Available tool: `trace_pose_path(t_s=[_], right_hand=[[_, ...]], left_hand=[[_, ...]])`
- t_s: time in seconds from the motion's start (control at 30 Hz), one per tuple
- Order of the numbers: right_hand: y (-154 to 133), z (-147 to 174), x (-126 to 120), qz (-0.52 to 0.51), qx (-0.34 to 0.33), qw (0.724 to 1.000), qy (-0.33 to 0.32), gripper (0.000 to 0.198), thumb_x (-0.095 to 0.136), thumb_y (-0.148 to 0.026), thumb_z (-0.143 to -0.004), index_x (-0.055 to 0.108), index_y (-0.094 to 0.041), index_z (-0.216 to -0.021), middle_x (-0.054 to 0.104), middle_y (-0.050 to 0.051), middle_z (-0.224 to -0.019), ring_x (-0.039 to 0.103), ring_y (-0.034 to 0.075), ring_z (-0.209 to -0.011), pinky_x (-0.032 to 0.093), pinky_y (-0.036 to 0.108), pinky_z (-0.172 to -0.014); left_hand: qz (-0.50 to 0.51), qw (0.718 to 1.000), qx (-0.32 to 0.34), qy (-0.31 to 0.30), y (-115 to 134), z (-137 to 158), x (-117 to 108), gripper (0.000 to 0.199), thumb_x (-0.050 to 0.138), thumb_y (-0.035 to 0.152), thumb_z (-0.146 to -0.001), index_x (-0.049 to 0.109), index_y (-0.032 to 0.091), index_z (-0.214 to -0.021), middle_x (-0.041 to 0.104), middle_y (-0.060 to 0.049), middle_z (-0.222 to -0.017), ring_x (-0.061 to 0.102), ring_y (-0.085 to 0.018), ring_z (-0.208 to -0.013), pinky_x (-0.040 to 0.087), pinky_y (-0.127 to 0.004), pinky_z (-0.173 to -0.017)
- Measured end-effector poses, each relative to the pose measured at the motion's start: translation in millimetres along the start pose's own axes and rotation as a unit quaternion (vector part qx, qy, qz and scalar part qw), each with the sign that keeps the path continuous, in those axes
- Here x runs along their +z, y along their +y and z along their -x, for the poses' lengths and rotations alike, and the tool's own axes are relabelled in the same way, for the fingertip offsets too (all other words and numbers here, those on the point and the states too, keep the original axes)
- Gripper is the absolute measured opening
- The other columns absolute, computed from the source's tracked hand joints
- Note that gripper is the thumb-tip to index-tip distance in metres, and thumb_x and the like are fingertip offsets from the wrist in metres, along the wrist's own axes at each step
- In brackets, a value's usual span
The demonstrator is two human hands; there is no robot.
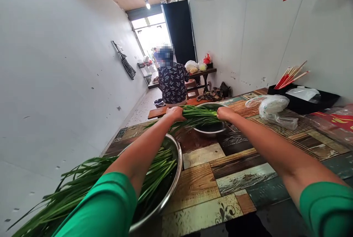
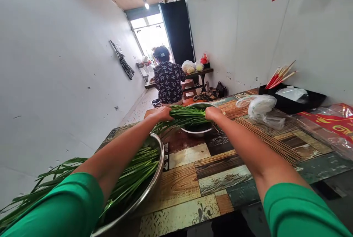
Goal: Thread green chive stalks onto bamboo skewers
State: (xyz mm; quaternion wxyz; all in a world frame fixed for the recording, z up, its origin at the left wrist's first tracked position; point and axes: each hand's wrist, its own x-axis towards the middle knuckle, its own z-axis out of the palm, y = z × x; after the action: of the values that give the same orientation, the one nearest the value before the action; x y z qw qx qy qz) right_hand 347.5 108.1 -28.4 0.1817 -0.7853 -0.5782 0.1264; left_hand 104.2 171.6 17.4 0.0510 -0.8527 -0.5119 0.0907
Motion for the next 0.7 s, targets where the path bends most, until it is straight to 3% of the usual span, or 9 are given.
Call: trace_pose_path(t_s=[0.13,0.23,0.27,0.37,0.43,0.53,0.6,0.63,0.7], right_hand=[[-10,24,-27,0.088,-0.02,0.995,0.032,0.033,0.057,-0.034,-0.088,0.074,-0.005,-0.089,0.069,0.025,-0.105,0.063,0.029,-0.102,0.043,0.032,-0.079],[-24,67,-45,0.133,-0.064,0.983,0.107,0.049,0.034,-0.039,-0.097,0.072,-0.008,-0.097,0.068,0.023,-0.109,0.062,0.029,-0.101,0.041,0.033,-0.075],[-27,86,-43,0.134,-0.087,0.971,0.176,0.051,0.032,-0.04,-0.098,0.072,-0.009,-0.093,0.07,0.02,-0.101,0.064,0.028,-0.094,0.041,0.032,-0.072],[-30,158,-11,0.059,-0.137,0.94,0.307,0.051,0.031,-0.041,-0.097,0.071,-0.013,-0.081,0.07,0.014,-0.08,0.064,0.024,-0.074,0.039,0.031,-0.062],[-20,216,32,-0.036,-0.177,0.926,0.332,0.05,0.032,-0.044,-0.096,0.069,-0.016,-0.075,0.066,0.009,-0.066,0.06,0.02,-0.062,0.04,0.03,-0.058],[12,302,106,-0.113,-0.189,0.93,0.296,0.05,0.034,-0.045,-0.095,0.06,-0.022,-0.059,0.056,0.005,-0.051,0.054,0.019,-0.048,0.04,0.03,-0.05],[42,343,150,-0.132,-0.237,0.943,0.192,0.047,0.036,-0.045,-0.094,0.063,-0.024,-0.062,0.063,0.007,-0.059,0.061,0.022,-0.054,0.047,0.033,-0.052],[58,355,169,-0.126,-0.258,0.951,0.111,0.042,0.039,-0.045,-0.092,0.065,-0.025,-0.065,0.067,0.008,-0.065,0.065,0.024,-0.06,0.051,0.034,-0.057],[89,363,199,-0.089,-0.224,0.97,0.026,0.041,0.037,-0.045,-0.09,0.068,-0.029,-0.069,0.069,0.008,-0.074,0.069,0.029,-0.069,0.055,0.039,-0.062]], left_hand=[[0.033,0.999,0.019,-0.009,-1,33,-37,0.08,0.078,0.054,-0.057,0.058,0.02,-0.126,0.059,-0.015,-0.13,0.052,-0.037,-0.12,0.036,-0.051,-0.104],[0.076,0.996,-0.001,0.054,17,85,-64,0.062,0.072,0.051,-0.068,0.061,0.019,-0.12,0.061,-0.015,-0.127,0.051,-0.035,-0.12,0.032,-0.052,-0.106],[0.103,0.99,-0.006,0.093,27,105,-68,0.054,0.067,0.049,-0.074,0.062,0.019,-0.118,0.061,-0.015,-0.126,0.052,-0.034,-0.119,0.031,-0.052,-0.106],[0.183,0.963,0.03,0.197,67,170,-56,0.043,0.056,0.045,-0.084,0.063,0.016,-0.114,0.063,-0.017,-0.117,0.056,-0.033,-0.113,0.033,-0.053,-0.102],[0.213,0.94,0.081,0.252,93,213,-28,0.032,0.052,0.038,-0.087,0.066,0.017,-0.107,0.065,-0.014,-0.109,0.058,-0.029,-0.108,0.03,-0.052,-0.104],[0.218,0.91,0.216,0.277,116,271,43,0.023,0.049,0.03,-0.088,0.067,0.019,-0.098,0.066,-0.012,-0.108,0.059,-0.027,-0.105,0.036,-0.047,-0.1],[0.216,0.877,0.353,0.243,114,305,107,0.018,0.052,0.029,-0.087,0.067,0.023,-0.094,0.067,-0.008,-0.106,0.06,-0.023,-0.101,0.045,-0.037,-0.088],[0.22,0.869,0.39,0.21,108,320,142,0.016,0.053,0.027,-0.086,0.067,0.023,-0.092,0.069,-0.006,-0.1,0.062,-0.021,-0.094,0.047,-0.033,-0.082],[0.224,0.897,0.356,0.133,89,352,212,0.011,0.057,0.025,-0.082,0.068,0.02,-0.082,0.069,-0.005,-0.083,0.063,-0.02,-0.082,0.049,-0.032,-0.073]])
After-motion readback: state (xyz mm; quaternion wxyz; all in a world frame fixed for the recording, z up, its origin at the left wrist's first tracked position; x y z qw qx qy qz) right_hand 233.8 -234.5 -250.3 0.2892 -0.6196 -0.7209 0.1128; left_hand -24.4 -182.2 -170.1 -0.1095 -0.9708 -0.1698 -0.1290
